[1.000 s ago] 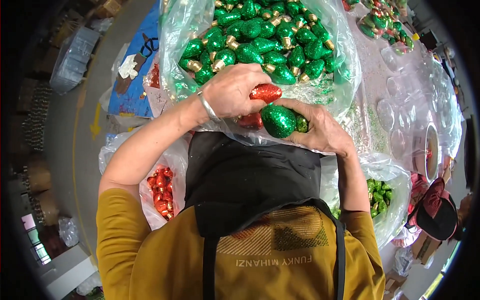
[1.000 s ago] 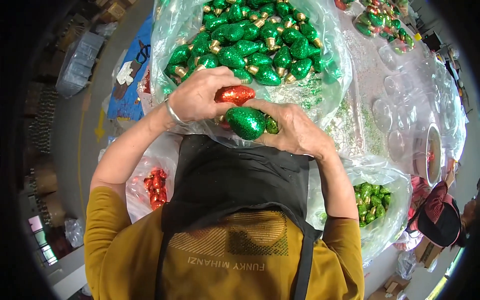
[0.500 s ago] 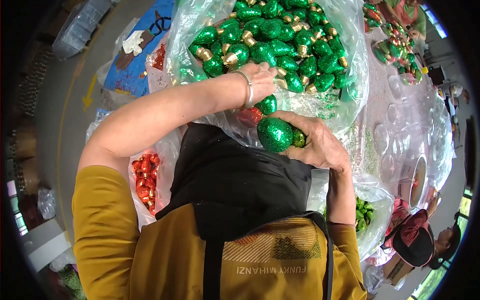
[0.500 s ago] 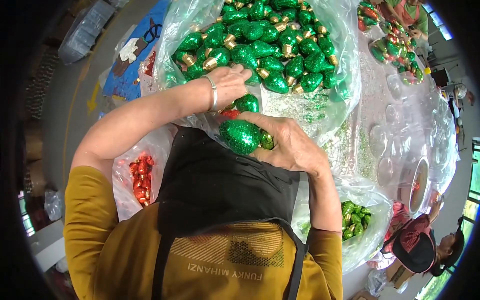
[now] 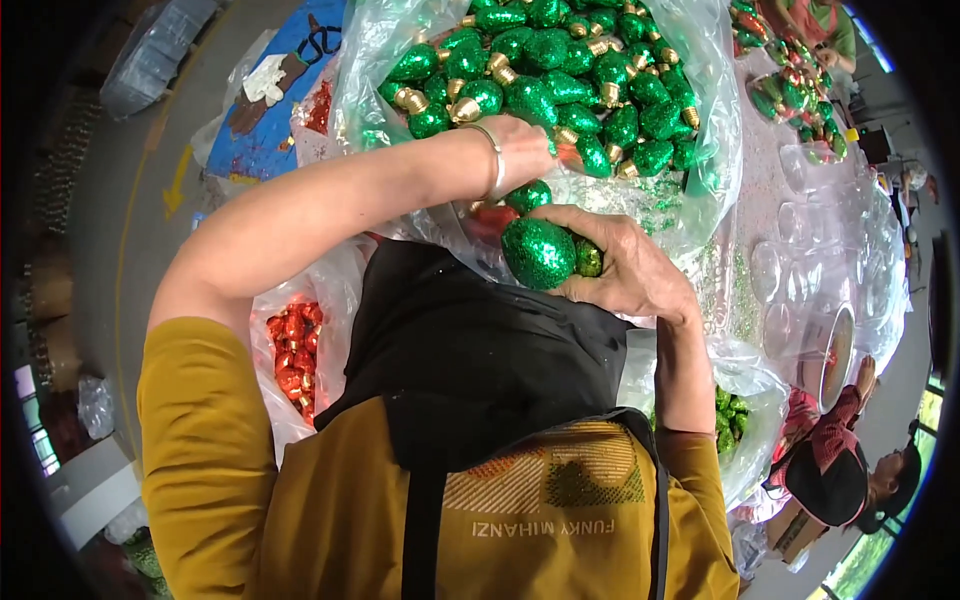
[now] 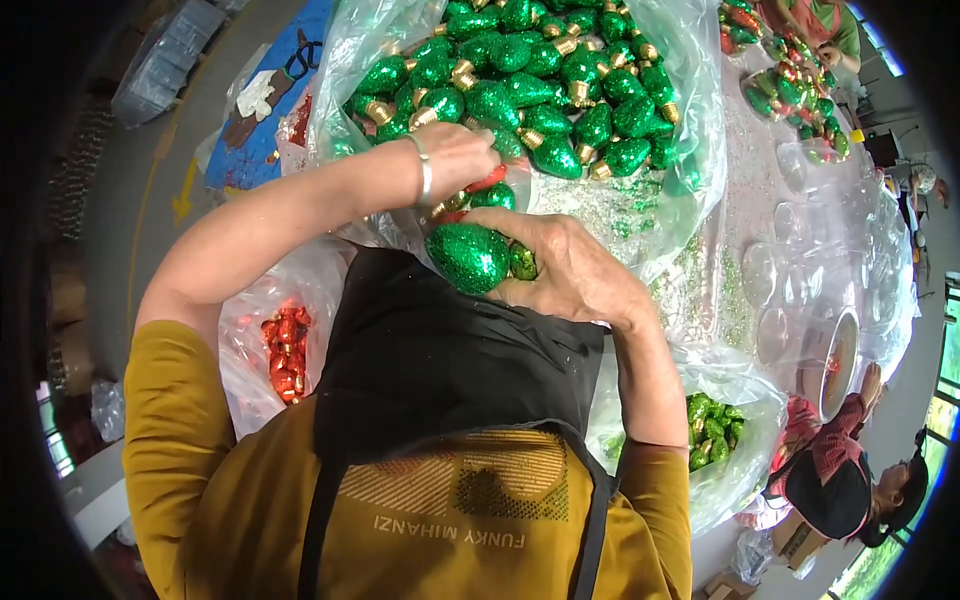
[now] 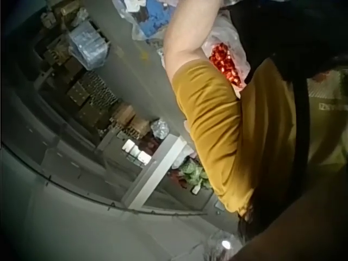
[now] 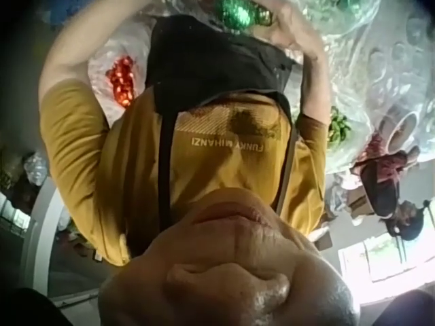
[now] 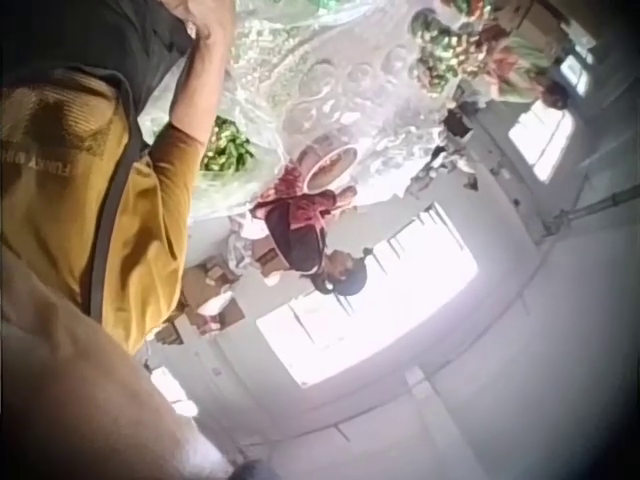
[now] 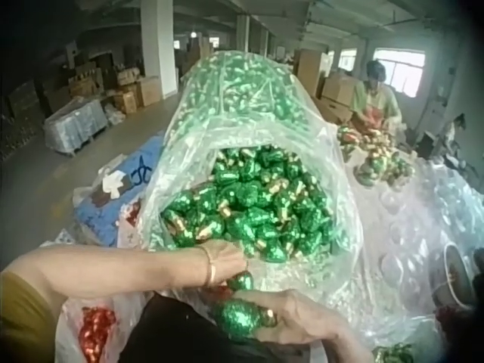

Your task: Sorting red and green foil-wrapped holiday decorations into separate bags.

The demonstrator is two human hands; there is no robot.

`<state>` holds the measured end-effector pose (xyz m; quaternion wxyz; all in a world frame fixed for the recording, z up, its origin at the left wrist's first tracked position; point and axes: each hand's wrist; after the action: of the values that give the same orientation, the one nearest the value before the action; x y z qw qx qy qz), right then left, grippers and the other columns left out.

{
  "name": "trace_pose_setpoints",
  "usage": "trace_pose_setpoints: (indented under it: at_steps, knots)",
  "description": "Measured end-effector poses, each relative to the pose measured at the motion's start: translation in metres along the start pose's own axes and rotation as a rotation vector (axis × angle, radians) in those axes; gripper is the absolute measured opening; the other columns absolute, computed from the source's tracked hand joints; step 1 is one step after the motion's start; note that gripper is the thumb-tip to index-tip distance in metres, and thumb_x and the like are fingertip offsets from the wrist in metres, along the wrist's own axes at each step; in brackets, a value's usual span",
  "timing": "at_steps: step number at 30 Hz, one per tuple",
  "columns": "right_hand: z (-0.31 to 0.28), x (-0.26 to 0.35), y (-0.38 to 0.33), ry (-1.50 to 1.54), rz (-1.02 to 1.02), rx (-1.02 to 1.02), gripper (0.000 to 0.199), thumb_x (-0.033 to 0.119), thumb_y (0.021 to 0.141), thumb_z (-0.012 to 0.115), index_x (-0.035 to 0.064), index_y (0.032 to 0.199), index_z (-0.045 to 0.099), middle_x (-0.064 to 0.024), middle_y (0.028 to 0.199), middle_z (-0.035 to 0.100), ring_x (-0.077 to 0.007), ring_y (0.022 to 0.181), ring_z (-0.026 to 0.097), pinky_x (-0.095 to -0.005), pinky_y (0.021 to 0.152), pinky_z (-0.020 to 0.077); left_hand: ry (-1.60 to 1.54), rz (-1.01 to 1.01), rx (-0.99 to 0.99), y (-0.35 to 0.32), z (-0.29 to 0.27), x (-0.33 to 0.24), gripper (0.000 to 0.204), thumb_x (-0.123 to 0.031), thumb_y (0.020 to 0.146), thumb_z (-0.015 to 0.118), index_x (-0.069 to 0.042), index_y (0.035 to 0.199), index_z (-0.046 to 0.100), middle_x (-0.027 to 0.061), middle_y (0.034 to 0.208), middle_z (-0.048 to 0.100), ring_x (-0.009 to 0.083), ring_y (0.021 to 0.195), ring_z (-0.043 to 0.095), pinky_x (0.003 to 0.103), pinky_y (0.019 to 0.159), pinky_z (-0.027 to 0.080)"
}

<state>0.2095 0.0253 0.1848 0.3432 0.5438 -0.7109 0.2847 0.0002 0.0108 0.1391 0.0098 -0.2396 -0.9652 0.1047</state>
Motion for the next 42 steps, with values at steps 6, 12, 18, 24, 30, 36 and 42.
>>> trace_pose_setpoints:
  at_steps: [6, 12, 18, 24, 30, 36, 42]
  knots:
    - [0.005, -0.012, 0.000, 0.102, -0.062, -0.201, 0.063, 0.009, 0.063, 0.073, 0.0029, 0.121, 0.051, -0.0183, 0.100, 0.063, -0.0313, 0.086, 0.064, -0.0378, 0.078, 0.0501, -0.074, -0.168, 0.097, -0.004, -0.033, -0.003, 0.012, -0.005, 0.071, 0.061, -0.002, 0.081, 0.066, 0.0162, 0.082, 0.066, 0.0315, 0.079, 0.065, 0.040, 0.066, 0.054]
    - [-0.012, 0.006, 0.022, -0.029, 0.169, -0.601, 0.063, 0.012, 0.064, 0.074, 0.0020, 0.121, 0.049, -0.0181, 0.081, 0.061, -0.0281, 0.074, 0.063, -0.0358, 0.068, 0.0504, -0.294, -0.294, 0.053, -0.001, -0.015, 0.005, 0.015, -0.007, 0.076, 0.058, -0.004, 0.086, 0.069, 0.0152, 0.087, 0.067, 0.0297, 0.084, 0.066, 0.039, 0.070, 0.054]
    - [-0.030, 0.017, 0.039, -0.389, 0.282, -0.167, 0.056, 0.011, 0.068, 0.073, 0.0012, 0.116, 0.047, -0.0174, 0.078, 0.061, -0.0276, 0.076, 0.062, -0.0365, 0.070, 0.0488, -0.227, -0.110, 0.279, 0.005, -0.018, 0.020, 0.017, -0.006, 0.078, 0.057, -0.005, 0.090, 0.069, 0.0159, 0.087, 0.068, 0.0272, 0.081, 0.067, 0.040, 0.067, 0.054]
    - [-0.045, 0.029, 0.060, -0.782, 0.187, 0.160, 0.051, 0.010, 0.065, 0.071, 0.0004, 0.111, 0.051, -0.0231, 0.078, 0.061, -0.0385, 0.077, 0.060, -0.0444, 0.065, 0.0470, -0.507, -0.301, 0.360, -0.008, -0.027, 0.030, 0.024, 0.007, 0.067, 0.056, 0.003, 0.090, 0.062, 0.0199, 0.073, 0.064, 0.0296, 0.075, 0.066, 0.039, 0.057, 0.051]
    - [-0.028, 0.030, 0.092, -0.845, 0.246, 0.409, 0.034, 0.011, 0.063, 0.070, -0.0008, 0.091, 0.057, -0.0209, 0.073, 0.061, -0.0382, 0.076, 0.061, -0.0445, 0.064, 0.0481, -0.156, -0.019, 0.290, -0.007, -0.024, 0.024, 0.022, 0.009, 0.067, 0.052, 0.006, 0.087, 0.061, 0.0221, 0.074, 0.063, 0.0359, 0.077, 0.064, 0.042, 0.063, 0.051]
    - [-0.026, 0.017, 0.113, -0.876, 0.159, 0.400, 0.018, 0.015, 0.065, 0.068, -0.0020, 0.069, 0.061, -0.0220, 0.074, 0.062, -0.0361, 0.076, 0.063, -0.0425, 0.062, 0.0493, -0.326, -0.095, -0.609, -0.059, -0.028, 0.017, 0.022, 0.000, 0.074, 0.055, 0.002, 0.095, 0.060, 0.0227, 0.081, 0.062, 0.0383, 0.079, 0.061, 0.045, 0.068, 0.048]
    - [0.001, 0.014, 0.148, -0.618, 0.392, 0.779, 0.040, 0.033, 0.079, 0.064, -0.0033, 0.094, 0.058, -0.0192, 0.079, 0.059, -0.0282, 0.073, 0.058, -0.0399, 0.066, 0.0452, -0.547, -0.441, -0.698, -0.077, 0.024, 0.013, 0.021, -0.013, 0.084, 0.055, -0.003, 0.103, 0.058, 0.0201, 0.086, 0.059, 0.0393, 0.080, 0.058, 0.045, 0.066, 0.047]
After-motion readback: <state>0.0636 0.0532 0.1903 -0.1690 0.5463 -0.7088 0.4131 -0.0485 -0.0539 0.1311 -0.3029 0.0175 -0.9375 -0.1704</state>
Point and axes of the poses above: each hand's wrist, its own y-axis towards the middle knuckle, its own z-axis out of the palm, x = y × z
